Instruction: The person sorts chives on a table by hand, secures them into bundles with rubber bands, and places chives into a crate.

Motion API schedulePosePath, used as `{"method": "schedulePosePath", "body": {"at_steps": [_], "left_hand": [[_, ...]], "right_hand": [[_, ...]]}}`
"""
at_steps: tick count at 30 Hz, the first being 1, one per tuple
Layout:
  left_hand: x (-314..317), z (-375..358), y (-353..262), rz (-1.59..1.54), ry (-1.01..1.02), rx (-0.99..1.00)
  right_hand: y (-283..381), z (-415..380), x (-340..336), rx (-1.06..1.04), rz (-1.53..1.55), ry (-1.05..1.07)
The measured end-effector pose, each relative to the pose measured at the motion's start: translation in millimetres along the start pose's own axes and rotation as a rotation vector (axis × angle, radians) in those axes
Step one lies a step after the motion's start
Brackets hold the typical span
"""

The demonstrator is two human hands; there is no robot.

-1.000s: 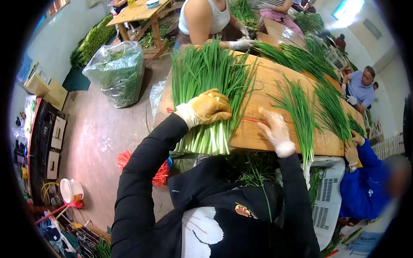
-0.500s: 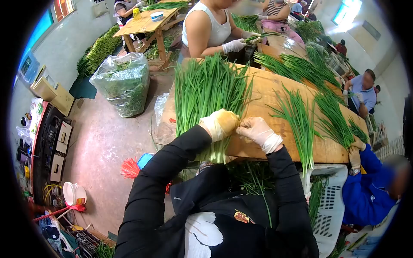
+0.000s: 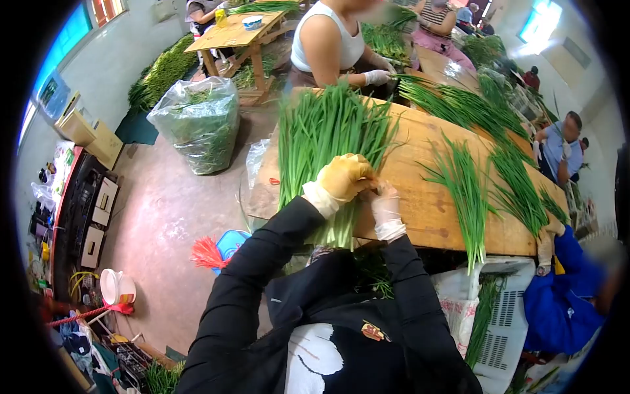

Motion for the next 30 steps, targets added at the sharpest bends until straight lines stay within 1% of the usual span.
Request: {"method": "schedulePosePath", "body": {"at_steps": [1,2,3,4,6,8,10,11,12,14,15,16,18,19,20,21,22,23,24,25,27,28,30], "left_hand": [[-17.3,-5.5,-10.1,-0.066,-0.115,0.105],[-36.3,-16.7,-15.1,-0.061,-0.255,0.097],[-51.6,-33.2,1.2,-0.263,-0.484,0.093],[-66.0,-53.6,17.8,-0.467,-0.71,0.091],[-96.9,-90.0,52.4,-0.479,-0.755,-0.161],[-101.8,-135.9,111.3,-0.033,-0.572,-0.428],[-94.1,-157.5,131.2,0.169,-0.038,-0.985],[-91.8,-162.2,130.1,0.224,-0.031,-0.965],[-86.6,-161.0,125.7,0.062,-0.094,-0.87],[-70.5,-161.6,138.0,0.18,-0.083,-0.678],[-66.7,-152.5,128.2,0.279,-0.002,-0.639],[-62.5,-151.1,131.6,0.275,0.045,-0.676],[-61.0,-147.1,133.7,0.228,0.094,-0.603],[-63.0,-146.5,134.4,0.229,0.093,-0.604],[-61.3,-144.8,132.9,0.216,0.138,-0.566],[-59.4,-143.7,129.2,0.202,0.183,-0.529],[-60.1,-143.5,127.2,0.203,0.183,-0.531],[-59.9,-142.1,124.7,0.304,0.214,-0.533],[-59.0,-141.0,123.1,0.405,0.244,-0.533],[-58.3,-140.6,122.9,0.405,0.245,-0.533],[-50.9,-140.4,125.5,0.343,0.317,-0.549],[-48.0,-142.2,126.9,0.343,0.32,-0.546],[-54.0,-143.2,116.6,0.247,0.104,-0.447]], "right_hand": [[-10.5,-0.8,6.2,0.091,0.271,0.033],[-19.2,-2.0,14.5,0.183,0.538,0.071],[-1.8,-2.9,7.3,0.156,0.482,0.06],[-4.9,-0.4,7.6,0.192,0.512,0.1],[-5.2,-1.7,2.9,0.244,0.531,0.122],[-4.7,0.0,-0.1,0.209,0.5,0.128],[-0.7,0.7,-0.1,0.176,0.468,0.129],[2.5,0.2,-1.0,0.157,0.485,0.103],[4.2,-0.1,-2.2,0.138,0.502,0.077],[-3.1,0.8,-2.9,0.116,0.446,0.08],[0.2,1.2,-4.2,0.115,0.415,0.072],[4.8,1.5,-5.2,0.115,0.383,0.064],[14.3,-1.6,-8.3,0.109,0.355,0.071],[23.2,-2.6,-10.9,0.019,0.249,0.061],[32.2,-3.8,-12.4,-0.07,0.143,0.051],[33.3,-3.9,-13.0,-0.069,0.145,0.054],[44.7,-4.8,-16.5,-0.192,-0.046,0.024],[55.9,-7.2,-17.2,-0.314,-0.238,-0.007],[56.8,-7.4,-17.4,-0.314,-0.238,-0.007],[56.9,-7.7,-17.4,-0.306,-0.224,-0.007],[58.0,-8.7,-18.0,-0.294,-0.211,-0.01],[60.3,-9.6,-18.9,-0.307,-0.218,-0.027],[61.7,-9.5,-19.3,-0.316,-0.227,-0.048]]}}
Point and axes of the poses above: each hand's wrist, its own z-axis towards the middle knuckle, its own x-axis out of the palm, y = z × x, the point moved 7 cm from there along z, towards the middle knuckle, and after that the axes turned 12 degrees about y, right-handed, at the moved point
